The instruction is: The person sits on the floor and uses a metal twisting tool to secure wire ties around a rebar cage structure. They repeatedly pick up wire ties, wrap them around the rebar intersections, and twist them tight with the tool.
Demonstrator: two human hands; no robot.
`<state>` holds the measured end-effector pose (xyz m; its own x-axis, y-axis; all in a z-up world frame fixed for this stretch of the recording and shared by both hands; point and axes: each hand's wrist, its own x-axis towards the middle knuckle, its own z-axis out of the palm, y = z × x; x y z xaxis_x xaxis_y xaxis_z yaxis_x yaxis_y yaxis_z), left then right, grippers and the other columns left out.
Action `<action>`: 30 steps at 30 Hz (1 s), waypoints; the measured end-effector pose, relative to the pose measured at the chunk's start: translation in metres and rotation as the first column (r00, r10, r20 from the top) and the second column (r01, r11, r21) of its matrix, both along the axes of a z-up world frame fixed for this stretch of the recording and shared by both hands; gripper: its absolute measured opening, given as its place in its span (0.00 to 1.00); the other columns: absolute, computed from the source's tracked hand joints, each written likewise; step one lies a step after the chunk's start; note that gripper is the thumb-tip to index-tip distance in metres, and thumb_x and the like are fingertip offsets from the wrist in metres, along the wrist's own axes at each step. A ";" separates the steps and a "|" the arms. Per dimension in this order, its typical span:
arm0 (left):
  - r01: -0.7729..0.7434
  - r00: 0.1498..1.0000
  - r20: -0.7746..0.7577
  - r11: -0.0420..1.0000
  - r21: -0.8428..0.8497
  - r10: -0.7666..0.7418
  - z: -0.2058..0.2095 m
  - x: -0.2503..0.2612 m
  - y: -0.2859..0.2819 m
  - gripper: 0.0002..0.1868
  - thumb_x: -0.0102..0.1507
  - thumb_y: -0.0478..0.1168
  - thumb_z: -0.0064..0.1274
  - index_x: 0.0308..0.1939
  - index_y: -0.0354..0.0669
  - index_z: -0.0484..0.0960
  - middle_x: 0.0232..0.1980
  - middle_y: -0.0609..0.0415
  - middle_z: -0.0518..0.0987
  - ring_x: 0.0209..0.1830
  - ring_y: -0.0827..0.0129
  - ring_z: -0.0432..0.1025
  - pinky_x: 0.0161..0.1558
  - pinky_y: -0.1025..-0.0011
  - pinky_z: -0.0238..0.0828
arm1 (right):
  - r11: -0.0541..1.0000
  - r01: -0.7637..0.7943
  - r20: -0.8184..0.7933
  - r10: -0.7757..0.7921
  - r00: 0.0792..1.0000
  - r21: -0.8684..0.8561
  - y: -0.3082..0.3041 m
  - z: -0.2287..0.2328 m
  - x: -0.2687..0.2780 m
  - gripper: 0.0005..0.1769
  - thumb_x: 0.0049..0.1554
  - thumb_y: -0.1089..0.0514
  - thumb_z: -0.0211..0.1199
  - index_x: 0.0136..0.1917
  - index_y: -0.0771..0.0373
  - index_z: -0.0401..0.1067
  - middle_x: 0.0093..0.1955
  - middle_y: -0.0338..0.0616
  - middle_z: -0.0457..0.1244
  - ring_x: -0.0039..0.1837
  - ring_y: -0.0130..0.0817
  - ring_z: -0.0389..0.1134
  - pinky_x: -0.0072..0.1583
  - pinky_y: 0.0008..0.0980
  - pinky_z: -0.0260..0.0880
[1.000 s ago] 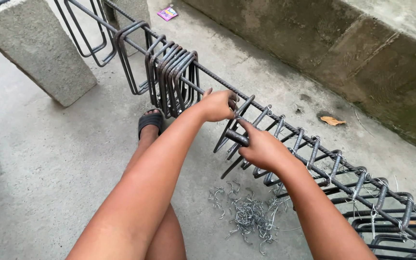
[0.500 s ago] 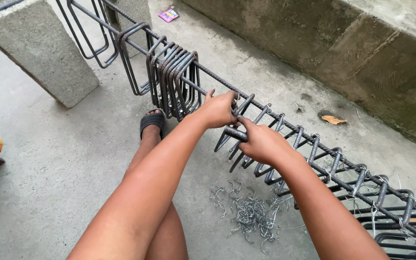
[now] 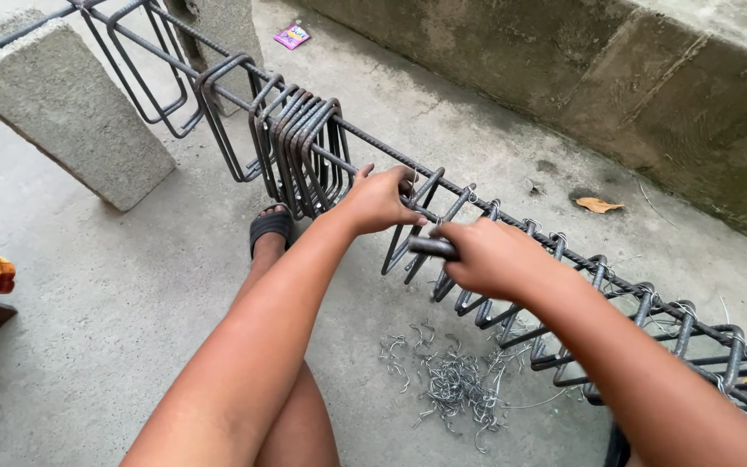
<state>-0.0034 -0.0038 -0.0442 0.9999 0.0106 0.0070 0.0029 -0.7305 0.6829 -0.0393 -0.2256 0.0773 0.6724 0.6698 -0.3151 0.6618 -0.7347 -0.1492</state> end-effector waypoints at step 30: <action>-0.228 0.944 0.182 0.941 -0.248 0.277 0.000 -0.002 -0.015 0.17 0.54 0.42 0.71 0.24 0.38 0.78 0.23 0.56 0.74 0.22 0.70 0.66 0.32 0.71 0.69 | 0.972 0.221 -0.120 -0.230 0.966 -0.082 -0.221 0.017 -0.067 0.05 0.45 0.51 0.66 0.36 0.43 0.81 0.25 0.27 0.75 0.29 0.30 0.70 0.39 0.26 0.73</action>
